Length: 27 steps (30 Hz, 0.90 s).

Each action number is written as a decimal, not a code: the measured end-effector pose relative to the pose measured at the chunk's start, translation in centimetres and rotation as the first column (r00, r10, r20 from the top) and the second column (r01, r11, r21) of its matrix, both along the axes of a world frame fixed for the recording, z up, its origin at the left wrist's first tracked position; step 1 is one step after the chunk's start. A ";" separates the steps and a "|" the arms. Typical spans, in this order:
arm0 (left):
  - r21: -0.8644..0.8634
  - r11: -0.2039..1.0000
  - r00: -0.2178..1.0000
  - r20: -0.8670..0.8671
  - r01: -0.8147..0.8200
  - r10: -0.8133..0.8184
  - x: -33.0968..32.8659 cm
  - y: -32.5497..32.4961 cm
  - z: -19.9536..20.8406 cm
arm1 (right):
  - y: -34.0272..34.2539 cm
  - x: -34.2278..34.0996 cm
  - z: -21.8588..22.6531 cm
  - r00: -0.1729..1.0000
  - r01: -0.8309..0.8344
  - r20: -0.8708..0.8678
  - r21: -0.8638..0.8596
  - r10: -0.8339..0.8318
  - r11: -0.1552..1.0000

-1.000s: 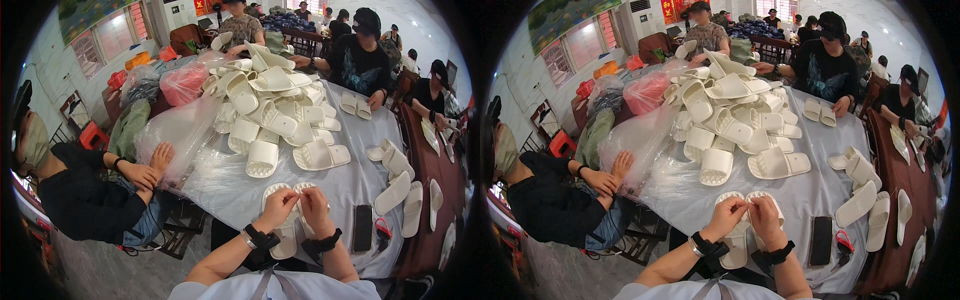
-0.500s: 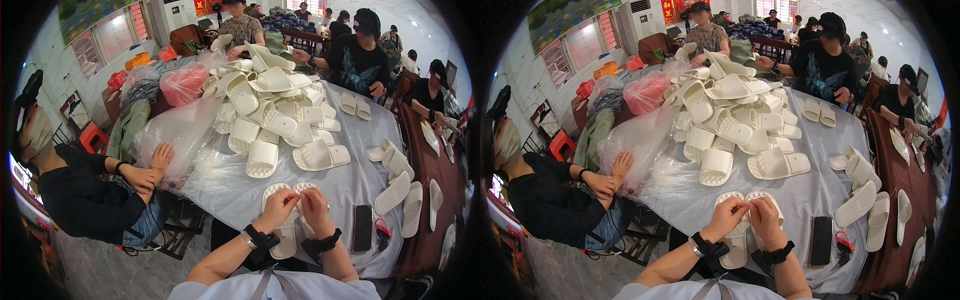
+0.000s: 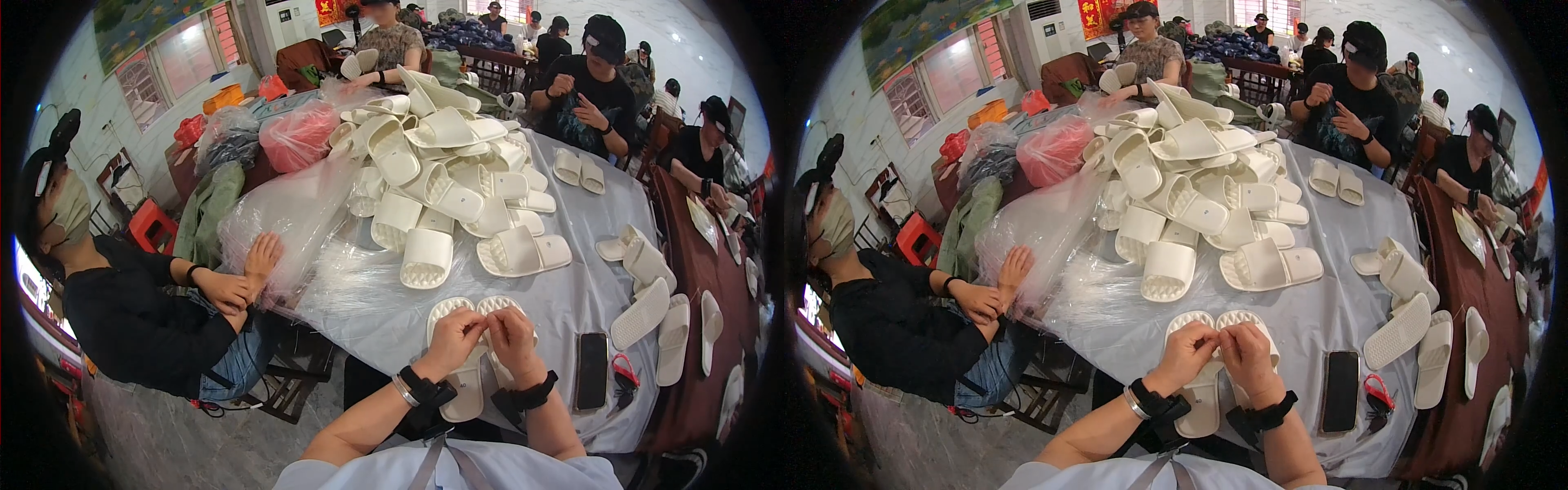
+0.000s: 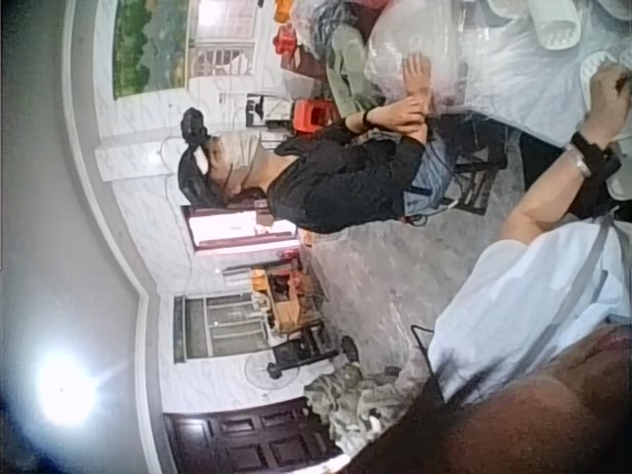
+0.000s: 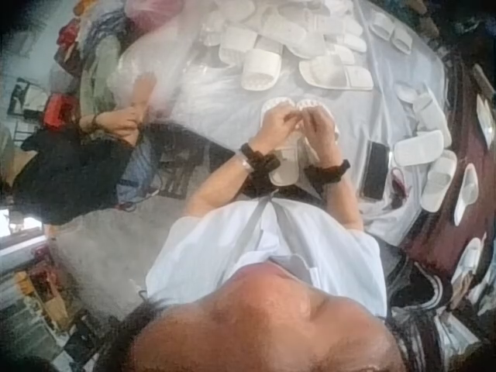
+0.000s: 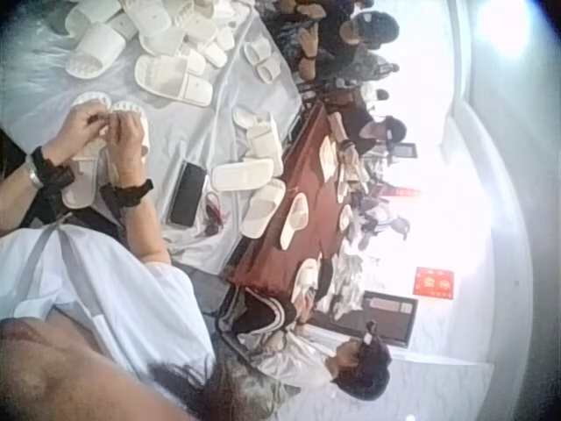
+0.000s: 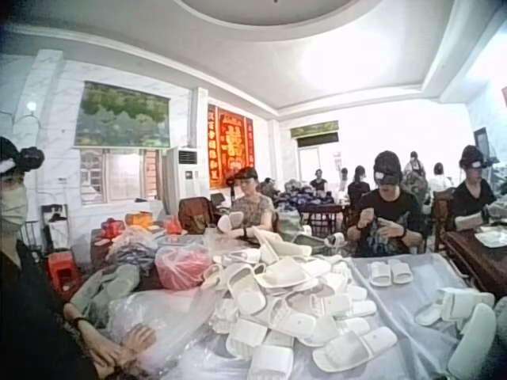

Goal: Manually assemble and inspect white slippers at a production table.

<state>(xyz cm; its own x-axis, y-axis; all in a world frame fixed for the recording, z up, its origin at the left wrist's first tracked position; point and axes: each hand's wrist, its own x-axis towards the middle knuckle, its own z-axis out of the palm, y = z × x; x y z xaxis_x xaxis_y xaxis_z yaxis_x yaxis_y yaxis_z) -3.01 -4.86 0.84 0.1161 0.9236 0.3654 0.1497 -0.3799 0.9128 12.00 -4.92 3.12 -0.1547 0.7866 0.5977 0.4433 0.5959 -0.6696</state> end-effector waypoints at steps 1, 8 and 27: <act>-0.001 1.000 1.000 -0.001 0.002 -0.002 0.0 0.0 0.0 | 0.0 0.1 0.1 1.000 0.009 0.016 -0.028 -0.009 1.000; 0.007 1.000 1.000 0.001 -0.001 0.001 -0.1 0.4 -0.4 | 0.3 0.0 -0.1 0.999 -0.002 -0.034 -0.006 0.002 1.000; -0.058 0.997 0.998 0.014 -0.055 0.056 0.2 0.0 -0.6 | 0.1 -0.1 -1.1 0.996 0.054 -0.062 -0.058 -0.058 0.997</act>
